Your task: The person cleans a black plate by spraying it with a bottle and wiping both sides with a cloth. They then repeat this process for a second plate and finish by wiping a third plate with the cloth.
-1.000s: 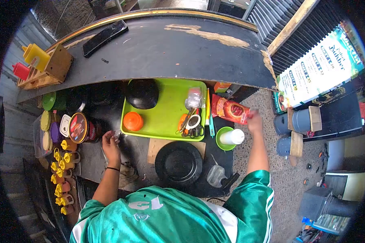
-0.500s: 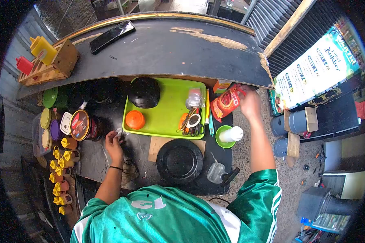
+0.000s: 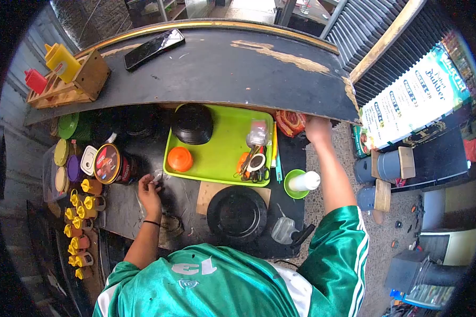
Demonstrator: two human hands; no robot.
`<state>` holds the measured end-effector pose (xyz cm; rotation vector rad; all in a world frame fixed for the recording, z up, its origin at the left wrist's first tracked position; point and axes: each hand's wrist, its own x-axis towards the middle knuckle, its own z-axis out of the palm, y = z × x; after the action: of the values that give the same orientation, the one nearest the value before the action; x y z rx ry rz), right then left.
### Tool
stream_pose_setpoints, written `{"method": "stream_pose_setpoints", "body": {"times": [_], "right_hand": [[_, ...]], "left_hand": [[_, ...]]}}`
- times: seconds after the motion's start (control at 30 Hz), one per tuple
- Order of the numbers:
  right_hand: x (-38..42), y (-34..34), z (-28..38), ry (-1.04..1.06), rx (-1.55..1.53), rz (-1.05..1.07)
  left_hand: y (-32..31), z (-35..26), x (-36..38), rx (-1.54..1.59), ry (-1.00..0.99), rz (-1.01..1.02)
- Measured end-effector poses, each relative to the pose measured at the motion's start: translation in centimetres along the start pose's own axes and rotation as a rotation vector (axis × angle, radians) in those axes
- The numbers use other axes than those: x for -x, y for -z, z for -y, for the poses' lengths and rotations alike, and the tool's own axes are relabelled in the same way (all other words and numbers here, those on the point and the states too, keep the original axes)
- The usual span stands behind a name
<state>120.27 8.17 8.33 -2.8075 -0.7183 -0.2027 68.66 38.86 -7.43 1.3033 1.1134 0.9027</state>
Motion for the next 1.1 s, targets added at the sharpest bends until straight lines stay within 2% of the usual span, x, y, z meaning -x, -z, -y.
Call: {"method": "stream_pose_setpoints", "body": {"times": [0.07,0.2,0.27,0.37,0.47,0.6,0.67,0.7,0.87,0.97,1.1], "right_hand": [[-0.7,-1.3,-1.1,0.059,-0.094,0.006],[-0.9,-2.0,-1.4,0.047,-0.111,-0.061],[-0.9,-1.5,-1.3,0.175,0.013,-0.229],[-0.7,-1.6,-0.8,0.121,0.027,-0.300],[1.2,1.6,2.5,0.027,0.159,-0.275],[0.9,1.0,1.9,0.022,0.166,-0.309],[0.8,1.5,1.8,-0.050,0.257,-0.171],[0.9,1.7,1.6,-0.050,0.257,-0.172],[0.9,1.2,0.2,0.218,0.117,-0.266],[0.4,1.6,0.1,0.289,0.180,-0.270],[0.4,2.3,1.0,0.211,0.162,-0.267]], "left_hand": [[0.0,0.1,0.0,0.005,0.010,-0.003],[0.0,0.3,0.2,0.010,0.005,-0.006],[-0.1,0.2,0.2,0.022,-0.001,-0.015],[-0.1,0.0,0.3,-0.003,-0.010,0.001],[-0.6,-0.3,0.1,0.005,-0.025,-0.004],[-0.5,-0.2,0.0,0.014,-0.007,-0.020],[-0.4,-0.2,0.1,0.010,-0.006,-0.022],[-0.4,-0.1,0.1,0.026,-0.013,-0.015],[-0.2,0.2,0.3,0.037,-0.014,-0.011],[-0.1,0.1,0.5,0.019,-0.011,0.004],[0.0,0.4,0.3,-0.009,0.004,0.021]]}}
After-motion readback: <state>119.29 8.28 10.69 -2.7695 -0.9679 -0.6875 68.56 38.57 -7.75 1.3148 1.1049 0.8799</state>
